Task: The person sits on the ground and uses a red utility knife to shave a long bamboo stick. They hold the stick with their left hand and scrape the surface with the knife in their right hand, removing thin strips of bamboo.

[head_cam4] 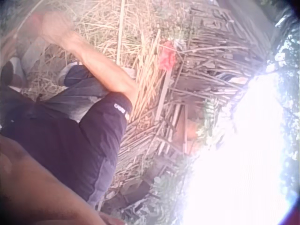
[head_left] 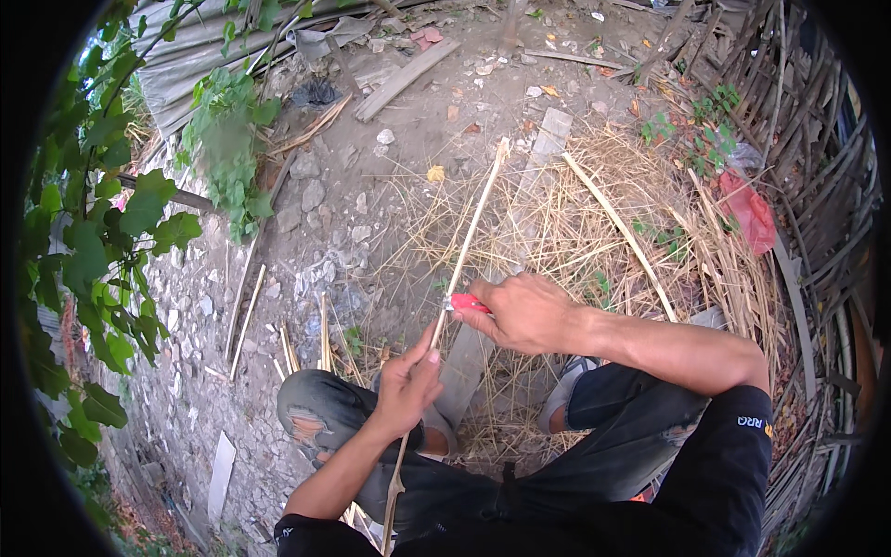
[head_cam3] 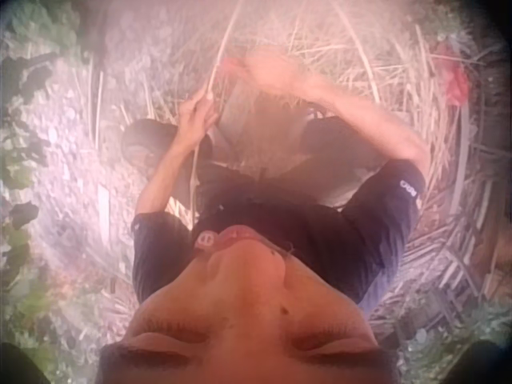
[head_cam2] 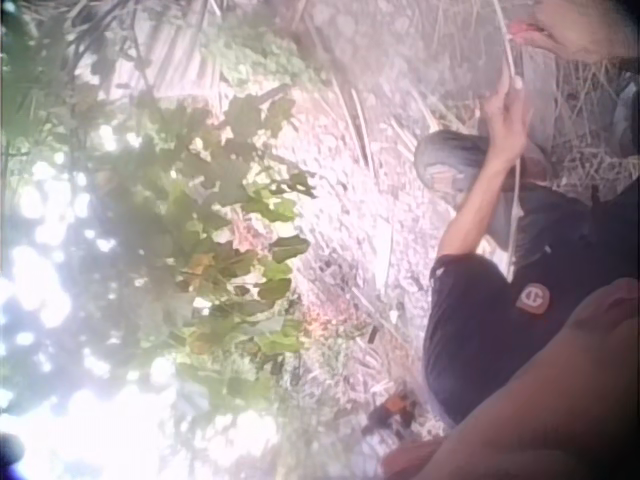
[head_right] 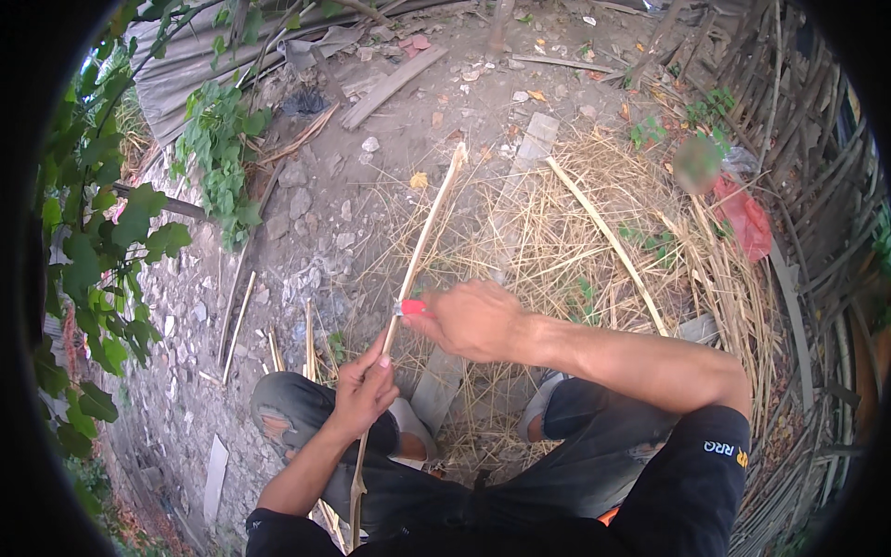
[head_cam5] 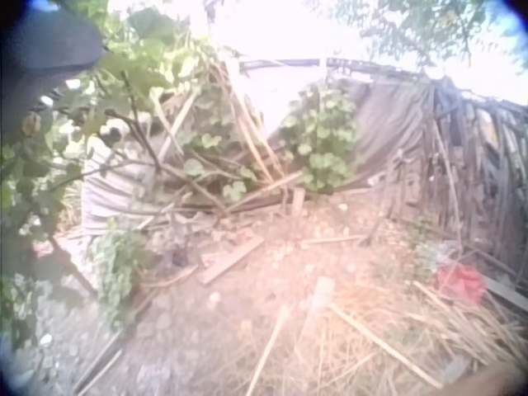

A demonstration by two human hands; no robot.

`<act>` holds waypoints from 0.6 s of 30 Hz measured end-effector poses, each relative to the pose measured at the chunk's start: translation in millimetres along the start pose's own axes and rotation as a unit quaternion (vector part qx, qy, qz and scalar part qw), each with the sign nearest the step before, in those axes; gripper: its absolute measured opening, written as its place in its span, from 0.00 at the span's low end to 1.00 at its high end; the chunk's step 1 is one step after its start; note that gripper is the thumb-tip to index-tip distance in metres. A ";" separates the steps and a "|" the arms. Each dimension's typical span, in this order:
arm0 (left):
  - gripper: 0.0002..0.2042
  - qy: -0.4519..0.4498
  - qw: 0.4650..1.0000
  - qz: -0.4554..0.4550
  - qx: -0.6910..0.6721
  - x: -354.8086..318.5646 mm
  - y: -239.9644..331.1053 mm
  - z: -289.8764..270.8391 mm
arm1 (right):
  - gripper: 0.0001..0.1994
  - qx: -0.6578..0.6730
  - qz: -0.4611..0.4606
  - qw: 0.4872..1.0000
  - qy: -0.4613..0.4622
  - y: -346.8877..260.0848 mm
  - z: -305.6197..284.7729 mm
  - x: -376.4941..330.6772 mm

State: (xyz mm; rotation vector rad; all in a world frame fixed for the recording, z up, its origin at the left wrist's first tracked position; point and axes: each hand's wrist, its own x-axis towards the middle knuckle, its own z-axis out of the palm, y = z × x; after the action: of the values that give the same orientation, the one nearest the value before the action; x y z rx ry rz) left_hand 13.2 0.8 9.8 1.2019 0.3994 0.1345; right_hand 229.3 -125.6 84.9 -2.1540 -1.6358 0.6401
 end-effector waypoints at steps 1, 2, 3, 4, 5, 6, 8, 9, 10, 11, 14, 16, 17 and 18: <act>0.25 -0.002 1.000 -0.004 -0.009 1.9 0.8 -0.3 | 0.27 0.009 0.023 0.999 0.023 8.0 -2.9 3.9; 0.25 -0.005 1.000 -0.007 -0.019 3.8 1.4 -0.6 | 0.28 0.018 0.046 0.998 0.047 17.6 -5.3 7.7; 0.25 -0.008 1.000 -0.008 -0.014 2.8 -0.4 -2.2 | 0.29 0.029 0.066 0.995 0.069 27.8 -8.2 13.2; 0.25 -0.014 1.000 -0.008 -0.010 -0.1 -3.4 -3.5 | 0.30 0.068 0.102 0.987 0.100 39.8 -19.5 17.4; 0.25 -0.020 1.000 -0.008 -0.006 -3.5 -5.9 -4.6 | 0.31 0.106 0.137 0.976 0.132 55.1 -33.3 20.9; 0.25 -0.025 1.000 -0.015 -0.003 -9.0 -8.5 -6.7 | 0.32 0.065 0.135 0.977 0.150 77.6 -44.3 24.6; 0.25 -0.046 0.999 -0.026 -0.001 -14.4 -10.3 -8.6 | 0.32 0.028 0.150 0.971 0.183 103.1 -51.6 18.0; 0.25 -0.049 0.998 -0.026 -0.001 -15.0 -10.5 -8.9 | 0.32 0.035 0.162 0.967 0.192 103.8 -51.5 14.4; 0.25 -0.052 0.998 -0.026 -0.001 -15.7 -10.6 -9.0 | 0.31 0.043 0.174 0.963 0.201 103.6 -50.4 11.4; 0.25 -0.054 0.998 -0.026 0.000 -16.0 -11.0 -8.5 | 0.31 0.047 0.152 0.970 0.187 100.9 -46.3 7.5; 0.24 -0.048 0.999 -0.014 -0.016 -8.1 -6.3 -5.9 | 0.29 0.045 0.083 0.986 0.135 50.7 -31.6 -4.8; 0.24 -0.041 0.999 -0.006 -0.009 -6.1 -5.5 -4.1 | 0.28 0.028 0.043 0.996 0.067 23.2 -13.3 -6.8; 0.23 -0.040 0.999 -0.001 -0.006 -4.7 -4.3 -3.3 | 0.28 0.019 0.034 0.999 0.028 8.0 -7.8 -10.8; 0.24 -0.037 0.999 -0.011 -0.020 -5.9 -2.9 -3.5 | 0.28 0.010 0.024 1.000 -0.013 0.6 -5.1 -11.8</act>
State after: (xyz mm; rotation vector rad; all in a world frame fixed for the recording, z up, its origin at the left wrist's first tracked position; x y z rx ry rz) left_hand 6.1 1.0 7.3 1.1585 0.3440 0.0776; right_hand 229.9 -137.2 90.4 -2.1858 -1.5880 0.6983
